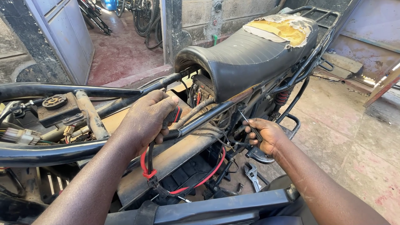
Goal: Troubleshooting and repairing electrical connectors on a motorcycle wiring harness
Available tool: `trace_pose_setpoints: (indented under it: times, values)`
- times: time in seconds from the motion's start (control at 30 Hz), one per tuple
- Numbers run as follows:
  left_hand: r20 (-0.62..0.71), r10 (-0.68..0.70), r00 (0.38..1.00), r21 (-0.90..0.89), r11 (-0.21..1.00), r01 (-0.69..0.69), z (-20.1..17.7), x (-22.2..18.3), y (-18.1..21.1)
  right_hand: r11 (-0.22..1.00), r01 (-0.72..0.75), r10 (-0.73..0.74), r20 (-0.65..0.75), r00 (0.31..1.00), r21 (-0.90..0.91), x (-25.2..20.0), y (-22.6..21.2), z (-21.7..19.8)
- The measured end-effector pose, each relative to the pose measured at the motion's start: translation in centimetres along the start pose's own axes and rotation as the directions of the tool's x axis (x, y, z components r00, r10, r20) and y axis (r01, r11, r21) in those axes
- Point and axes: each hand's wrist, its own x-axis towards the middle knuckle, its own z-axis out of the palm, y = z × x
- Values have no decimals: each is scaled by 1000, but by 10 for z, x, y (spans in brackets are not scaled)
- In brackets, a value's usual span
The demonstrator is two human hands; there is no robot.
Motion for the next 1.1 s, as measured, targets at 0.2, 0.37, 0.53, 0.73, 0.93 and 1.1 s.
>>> trace_pose_setpoints:
  times: [0.2, 0.37, 0.53, 0.73, 0.93, 1.1]
  values:
    - [-9, -3, 1000, 8, 1000, 3, 0, 1, 0, 979, 63, -74, -50, 996, -192, 23, 6, -1]
    - [-10, 4, 1000, -9, 1000, -4, 1, 2, -1, 977, 86, -100, -60, 993, -195, 27, 9, 3]
    - [-24, -4, 1000, 2, 1000, 4, 1, 0, 0, 959, 107, -127, -63, 990, -264, 30, 5, 7]
    - [-13, -1, 1000, 5, 1000, 1, 1, 0, 3, 918, 167, -201, -59, 978, -360, 8, 4, 32]
    - [-12, -2, 1000, -3, 1000, 2, 1, 2, 1, 836, 218, -297, -80, 952, -504, 20, 11, 31]
    - [-4, 8, 1000, 34, 999, -8, 1, -3, 7, 859, 225, -291, -77, 954, -459, 35, 19, 18]
